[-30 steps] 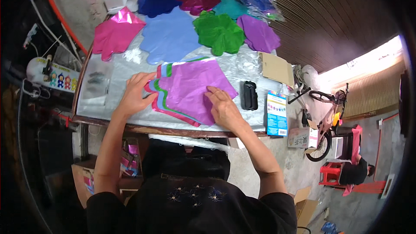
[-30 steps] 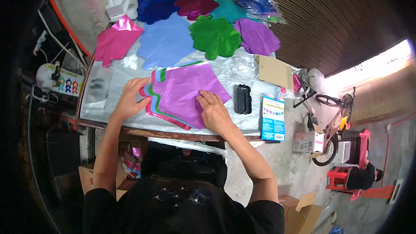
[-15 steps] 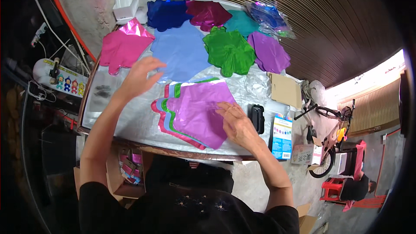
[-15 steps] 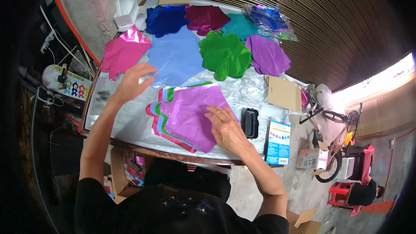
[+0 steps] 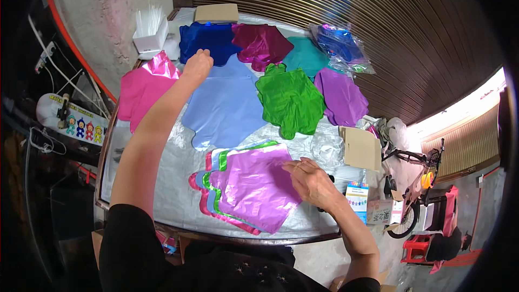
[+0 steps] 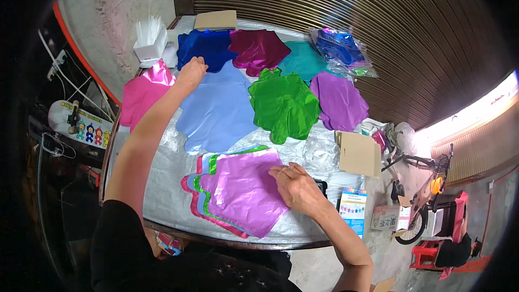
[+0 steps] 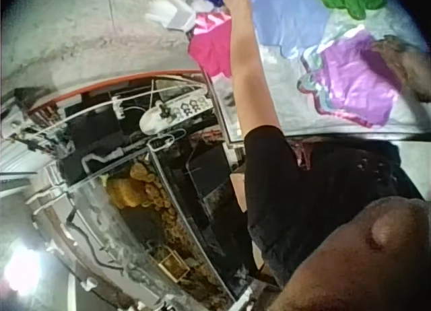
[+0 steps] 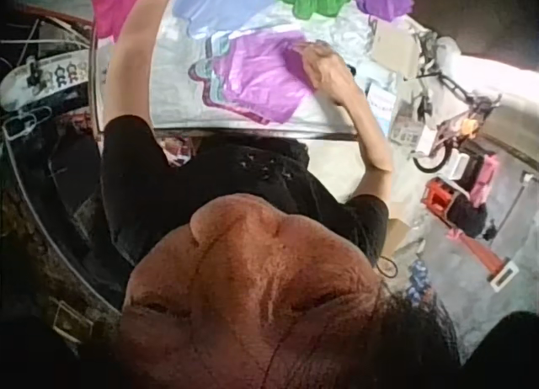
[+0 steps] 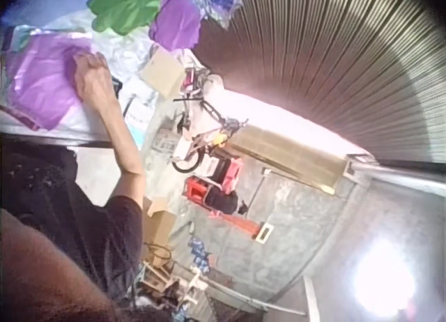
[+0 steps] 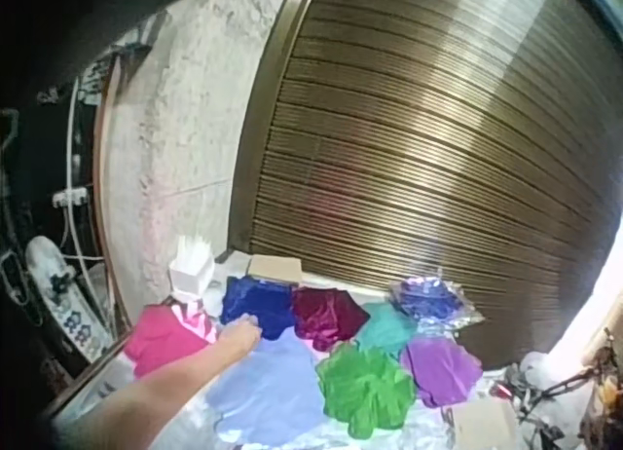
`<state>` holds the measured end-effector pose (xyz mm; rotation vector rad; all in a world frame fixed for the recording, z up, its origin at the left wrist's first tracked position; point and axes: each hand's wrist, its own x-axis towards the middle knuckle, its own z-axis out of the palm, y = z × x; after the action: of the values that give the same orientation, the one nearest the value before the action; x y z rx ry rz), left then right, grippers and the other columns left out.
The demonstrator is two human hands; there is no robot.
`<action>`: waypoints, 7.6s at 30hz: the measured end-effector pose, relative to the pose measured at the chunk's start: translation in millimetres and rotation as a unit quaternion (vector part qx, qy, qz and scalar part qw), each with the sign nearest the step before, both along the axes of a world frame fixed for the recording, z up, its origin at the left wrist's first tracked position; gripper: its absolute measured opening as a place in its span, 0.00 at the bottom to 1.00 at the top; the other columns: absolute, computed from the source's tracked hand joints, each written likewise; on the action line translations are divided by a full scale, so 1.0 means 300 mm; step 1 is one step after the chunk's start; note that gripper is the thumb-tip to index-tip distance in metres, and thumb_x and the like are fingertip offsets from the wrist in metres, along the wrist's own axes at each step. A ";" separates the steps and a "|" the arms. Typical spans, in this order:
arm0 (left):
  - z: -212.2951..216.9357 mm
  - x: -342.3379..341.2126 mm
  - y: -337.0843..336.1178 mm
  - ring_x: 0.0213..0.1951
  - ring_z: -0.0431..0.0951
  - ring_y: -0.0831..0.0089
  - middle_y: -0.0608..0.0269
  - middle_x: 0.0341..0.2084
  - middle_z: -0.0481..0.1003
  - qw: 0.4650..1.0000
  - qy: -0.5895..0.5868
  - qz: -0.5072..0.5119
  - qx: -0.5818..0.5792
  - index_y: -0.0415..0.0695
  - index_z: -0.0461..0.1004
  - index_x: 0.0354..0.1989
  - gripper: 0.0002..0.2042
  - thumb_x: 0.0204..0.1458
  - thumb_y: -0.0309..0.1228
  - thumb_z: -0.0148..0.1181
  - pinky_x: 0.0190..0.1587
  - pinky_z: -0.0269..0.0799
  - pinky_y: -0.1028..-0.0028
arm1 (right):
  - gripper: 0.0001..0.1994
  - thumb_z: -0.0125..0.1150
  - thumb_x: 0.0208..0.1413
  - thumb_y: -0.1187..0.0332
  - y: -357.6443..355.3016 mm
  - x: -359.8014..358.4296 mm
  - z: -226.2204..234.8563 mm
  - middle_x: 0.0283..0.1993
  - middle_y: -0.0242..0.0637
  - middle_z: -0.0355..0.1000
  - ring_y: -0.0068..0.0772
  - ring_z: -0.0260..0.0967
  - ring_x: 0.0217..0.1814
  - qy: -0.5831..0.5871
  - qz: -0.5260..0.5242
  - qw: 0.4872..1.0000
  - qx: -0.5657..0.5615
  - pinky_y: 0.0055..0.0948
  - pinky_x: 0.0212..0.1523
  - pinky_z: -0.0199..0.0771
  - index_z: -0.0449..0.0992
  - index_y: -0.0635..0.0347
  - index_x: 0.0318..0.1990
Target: Folding and stacking various colored foil sheets at a workspace.
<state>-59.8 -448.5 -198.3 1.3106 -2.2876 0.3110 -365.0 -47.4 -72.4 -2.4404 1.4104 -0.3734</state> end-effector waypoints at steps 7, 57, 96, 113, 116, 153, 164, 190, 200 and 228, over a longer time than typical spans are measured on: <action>0.126 -0.014 -0.014 0.33 0.83 0.55 0.55 0.27 0.82 0.987 0.119 -0.024 0.107 0.44 0.84 0.29 0.09 0.42 0.35 0.75 0.39 0.79 0.60 | 0.18 0.56 0.54 0.77 -0.159 -0.012 -0.004 0.55 0.47 0.76 0.47 0.73 0.58 0.015 0.008 1.000 0.024 0.44 0.65 0.68 0.74 0.66 0.53; 0.899 0.379 -0.001 0.38 0.85 0.68 0.55 0.40 0.82 0.810 0.580 -0.090 0.016 0.32 0.78 0.50 0.13 0.58 0.24 0.64 0.43 0.80 0.80 | 0.40 0.46 0.59 0.32 -1.250 0.471 -0.323 0.78 0.46 0.48 0.52 0.41 0.81 0.061 -0.112 0.992 -0.019 0.62 0.76 0.30 0.60 0.45 0.73; 0.193 0.270 1.385 0.43 0.83 0.69 0.57 0.45 0.80 0.884 0.357 -0.147 0.266 0.41 0.78 0.48 0.15 0.50 0.21 0.68 0.43 0.80 0.72 | 0.08 0.69 0.56 0.71 0.315 -0.039 -0.129 0.23 0.34 0.75 0.21 0.67 0.14 -0.396 -0.353 0.825 0.196 0.21 0.14 0.65 0.78 0.66 0.34; 0.118 0.212 1.325 0.57 0.69 0.52 0.52 0.52 0.72 0.943 0.277 -0.067 0.172 0.43 0.74 0.55 0.30 0.40 0.36 0.76 0.60 0.65 0.60 | 0.08 0.66 0.57 0.72 0.217 -0.011 -0.098 0.17 0.37 0.71 0.23 0.66 0.13 -0.196 -0.309 0.911 0.190 0.27 0.17 0.66 0.78 0.69 0.31; 0.108 0.212 1.340 0.57 0.69 0.53 0.53 0.52 0.71 0.949 0.261 -0.060 0.165 0.42 0.74 0.55 0.30 0.40 0.36 0.76 0.60 0.65 0.59 | 0.10 0.69 0.54 0.69 0.213 -0.007 -0.092 0.18 0.41 0.73 0.32 0.71 0.17 -0.098 -0.308 0.936 0.142 0.34 0.23 0.72 0.78 0.68 0.31; 0.105 -0.536 -0.048 0.41 0.81 0.50 0.51 0.36 0.80 0.984 -0.025 -0.179 0.000 0.40 0.80 0.30 0.07 0.53 0.27 0.57 0.41 0.79 0.57 | 0.26 0.64 0.58 0.65 0.129 -0.085 0.039 0.68 0.42 0.65 0.39 0.67 0.67 0.066 -0.014 0.998 0.013 0.49 0.68 0.62 0.69 0.58 0.63; 0.065 -0.583 -0.105 0.47 0.80 0.55 0.53 0.45 0.79 0.968 -0.084 -0.224 0.068 0.39 0.79 0.44 0.11 0.55 0.26 0.55 0.49 0.79 0.60 | 0.24 0.66 0.56 0.66 0.008 -0.208 0.035 0.62 0.40 0.71 0.36 0.72 0.61 0.101 -0.019 0.995 -0.004 0.45 0.69 0.61 0.71 0.59 0.61; 0.039 -0.551 -0.144 0.37 0.84 0.57 0.57 0.30 0.84 0.919 0.285 0.032 0.271 0.50 0.87 0.31 0.15 0.42 0.47 0.76 0.45 0.79 0.62 | 0.29 0.62 0.55 0.75 -0.808 -0.147 -0.123 0.60 0.53 0.71 0.53 0.70 0.60 0.025 -0.037 0.986 -0.158 0.45 0.63 0.67 0.64 0.65 0.65; 0.091 -0.575 -0.178 0.31 0.82 0.70 0.61 0.26 0.83 0.848 0.395 0.049 0.349 0.46 0.85 0.28 0.13 0.44 0.43 0.75 0.39 0.76 0.70 | 0.25 0.53 0.66 0.57 -1.196 -0.097 -0.245 0.65 0.56 0.65 0.51 0.62 0.69 0.062 -0.166 0.981 -0.084 0.58 0.66 0.57 0.64 0.60 0.66; 0.869 -0.087 -0.448 0.28 0.77 0.74 0.64 0.26 0.81 0.769 0.626 -0.119 -0.041 0.40 0.83 0.36 0.08 0.56 0.32 0.67 0.32 0.73 0.72 | 0.39 0.46 0.61 0.35 -1.263 0.040 -0.285 0.69 0.49 0.64 0.47 0.59 0.73 0.177 -0.153 0.968 -0.095 0.56 0.77 0.38 0.65 0.60 0.67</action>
<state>-85.8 -582.9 62.4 0.7236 -1.1943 -0.4534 -353.0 -426.3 -158.0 -2.5305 2.0000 -0.1443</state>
